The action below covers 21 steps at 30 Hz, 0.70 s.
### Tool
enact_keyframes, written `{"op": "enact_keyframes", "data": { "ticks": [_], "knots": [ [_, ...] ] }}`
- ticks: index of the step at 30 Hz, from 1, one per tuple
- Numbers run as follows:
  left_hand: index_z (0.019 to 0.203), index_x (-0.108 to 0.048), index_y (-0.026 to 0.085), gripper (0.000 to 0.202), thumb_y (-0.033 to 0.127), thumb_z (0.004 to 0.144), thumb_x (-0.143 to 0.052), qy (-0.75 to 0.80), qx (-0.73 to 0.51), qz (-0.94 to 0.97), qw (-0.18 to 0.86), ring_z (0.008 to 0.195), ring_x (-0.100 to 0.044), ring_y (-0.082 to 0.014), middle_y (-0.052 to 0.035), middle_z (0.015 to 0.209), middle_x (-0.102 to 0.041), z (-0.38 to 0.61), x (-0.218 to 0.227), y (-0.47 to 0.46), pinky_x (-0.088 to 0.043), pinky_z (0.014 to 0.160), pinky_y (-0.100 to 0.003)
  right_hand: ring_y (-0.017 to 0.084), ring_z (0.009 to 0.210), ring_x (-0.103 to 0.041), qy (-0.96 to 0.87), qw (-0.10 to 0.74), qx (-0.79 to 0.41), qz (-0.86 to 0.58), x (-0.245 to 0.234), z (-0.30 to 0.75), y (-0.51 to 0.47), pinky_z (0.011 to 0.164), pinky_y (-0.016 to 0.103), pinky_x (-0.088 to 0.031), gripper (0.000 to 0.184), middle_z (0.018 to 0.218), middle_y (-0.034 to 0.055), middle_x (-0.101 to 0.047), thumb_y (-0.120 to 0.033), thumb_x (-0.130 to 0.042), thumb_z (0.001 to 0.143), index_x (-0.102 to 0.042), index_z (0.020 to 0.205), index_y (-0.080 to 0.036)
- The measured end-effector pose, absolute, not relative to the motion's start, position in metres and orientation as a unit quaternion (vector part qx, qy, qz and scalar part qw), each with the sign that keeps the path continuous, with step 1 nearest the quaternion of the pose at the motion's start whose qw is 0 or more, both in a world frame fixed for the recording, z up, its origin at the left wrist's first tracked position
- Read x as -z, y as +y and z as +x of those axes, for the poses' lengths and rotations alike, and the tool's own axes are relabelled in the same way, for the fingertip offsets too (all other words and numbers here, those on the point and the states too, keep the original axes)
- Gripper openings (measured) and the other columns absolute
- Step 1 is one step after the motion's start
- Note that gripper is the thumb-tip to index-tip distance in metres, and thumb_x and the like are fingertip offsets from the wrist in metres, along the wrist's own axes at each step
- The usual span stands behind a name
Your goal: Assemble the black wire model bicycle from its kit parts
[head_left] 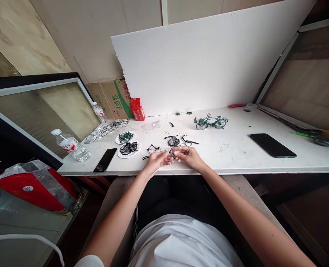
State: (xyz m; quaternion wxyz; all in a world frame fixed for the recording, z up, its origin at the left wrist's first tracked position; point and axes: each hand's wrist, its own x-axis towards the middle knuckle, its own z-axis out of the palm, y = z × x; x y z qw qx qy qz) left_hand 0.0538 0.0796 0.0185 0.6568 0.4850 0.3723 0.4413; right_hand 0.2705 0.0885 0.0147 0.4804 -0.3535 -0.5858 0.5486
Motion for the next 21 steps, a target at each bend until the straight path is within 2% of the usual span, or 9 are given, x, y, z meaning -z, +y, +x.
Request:
{"op": "enact_keyframes", "data": {
  "ticks": [4,11,14,21],
  "knots": [
    [0.099,-0.080,0.010,0.048,0.053,0.081,-0.091,0.377,-0.467,0.463,0.651,0.086,-0.078,-0.0198,-0.0132,0.094,-0.082,0.056,-0.017,0.080,-0.062,0.088,-0.033,0.015,0.067,-0.067,-0.593,0.474,-0.548,-0.352,-0.009,0.270,0.093,0.070,0.031,-0.057,0.056,0.085,0.0066,-0.079,-0.055,-0.091,0.078,-0.082,0.116,-0.016],
    [0.097,-0.081,0.008,0.050,0.053,0.078,-0.093,0.383,-0.450,0.466,0.659,0.083,-0.078,-0.0197,-0.0147,0.094,-0.082,0.052,-0.016,0.081,-0.061,0.084,-0.032,0.015,0.072,-0.068,-0.586,0.466,-0.565,-0.347,-0.007,0.272,0.094,0.074,0.033,-0.059,0.055,0.092,0.0074,-0.081,-0.056,-0.093,0.074,-0.084,0.111,-0.017],
    [0.097,-0.081,0.008,0.053,0.054,0.075,-0.094,0.384,-0.444,0.464,0.664,0.083,-0.078,-0.0194,-0.0145,0.092,-0.082,0.052,-0.017,0.081,-0.062,0.083,-0.031,0.014,0.070,-0.066,-0.578,0.466,-0.571,-0.351,-0.013,0.271,0.090,0.074,0.033,-0.058,0.055,0.087,0.0065,-0.080,-0.057,-0.094,0.072,-0.085,0.107,-0.016],
    [0.097,-0.080,0.009,0.054,0.057,0.076,-0.093,0.385,-0.431,0.470,0.667,0.085,-0.079,-0.0208,-0.0167,0.096,-0.083,0.051,-0.017,0.081,-0.063,0.087,-0.035,0.014,0.068,-0.063,-0.570,0.465,-0.574,-0.360,-0.022,0.270,0.084,0.073,0.032,-0.055,0.052,0.084,0.0059,-0.079,-0.056,-0.095,0.070,-0.087,0.101,-0.015]
  ]
}}
